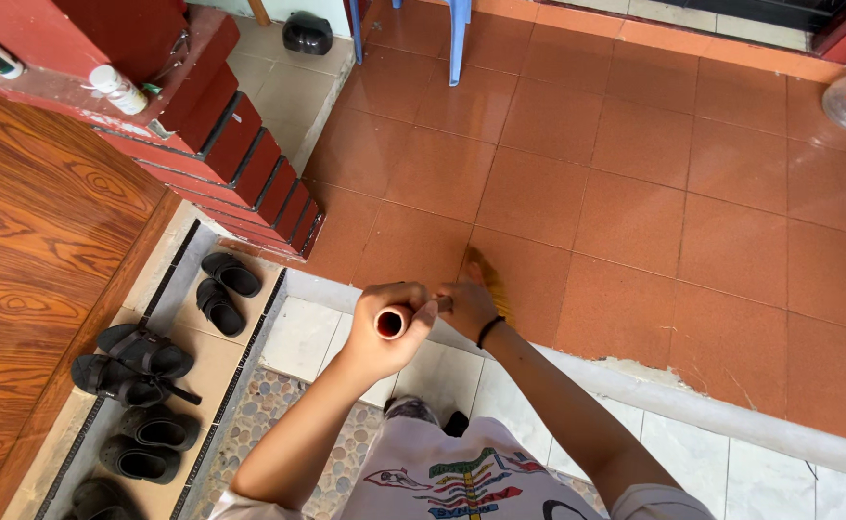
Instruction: The person attempts to reattach a broom head to a wooden handle by hand. They hold the handle and the broom head separately, trying to insert the end of the handle into the head's socket while rotating it and applying pressure.
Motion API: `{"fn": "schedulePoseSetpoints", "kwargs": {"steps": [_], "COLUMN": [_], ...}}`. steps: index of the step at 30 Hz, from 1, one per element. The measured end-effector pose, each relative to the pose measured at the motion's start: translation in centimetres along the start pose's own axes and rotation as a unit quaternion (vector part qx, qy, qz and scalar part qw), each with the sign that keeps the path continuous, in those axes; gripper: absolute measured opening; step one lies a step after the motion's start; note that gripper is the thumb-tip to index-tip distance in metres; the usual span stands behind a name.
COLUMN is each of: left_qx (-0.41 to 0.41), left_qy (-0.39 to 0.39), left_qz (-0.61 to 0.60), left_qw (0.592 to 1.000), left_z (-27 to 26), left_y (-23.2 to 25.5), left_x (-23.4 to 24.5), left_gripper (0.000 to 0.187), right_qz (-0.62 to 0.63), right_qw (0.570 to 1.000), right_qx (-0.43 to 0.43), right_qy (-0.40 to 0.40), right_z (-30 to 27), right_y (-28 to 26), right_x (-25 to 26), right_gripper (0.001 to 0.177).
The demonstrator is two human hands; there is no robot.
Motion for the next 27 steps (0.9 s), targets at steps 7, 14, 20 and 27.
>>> {"fn": "schedulePoseSetpoints", "kwargs": {"steps": [7, 14, 20, 27], "left_qx": [-0.1, -0.127, -0.093, 0.033], "left_qy": [-0.021, -0.015, -0.082, -0.183], "left_qz": [-0.046, -0.333, -0.363, -0.312], "left_qw": [0.994, 0.934, 0.923, 0.932], "left_z": [2.3, 7.0, 13.3, 16.5], "left_y": [4.9, 3.3, -6.1, -16.5], "left_x": [0.8, 2.5, -2.1, -11.8], "left_gripper": [0.028, 0.033, 0.027, 0.016], "right_qz": [-0.026, -0.045, -0.088, -0.214], "right_qw": [0.999, 0.998, 0.996, 0.944], "right_qx": [0.037, 0.022, -0.001, -0.22], "right_qy": [0.009, 0.035, -0.024, -0.123], "right_z": [2.3, 1.3, 0.0, -3.3], "right_y": [-3.3, 0.0, 9.9, 24.2], "right_x": [4.1, 9.7, 12.7, 10.7], "right_gripper": [0.012, 0.024, 0.037, 0.034]}}
Point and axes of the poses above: each hand's wrist, its own z-axis towards the middle knuckle, its own x-axis out of the back of the hand, y = z × x, the point moved 9 cm from there along z, towards the middle knuckle, and after that the axes turned 2 degrees about z, right-handed, at the moved point
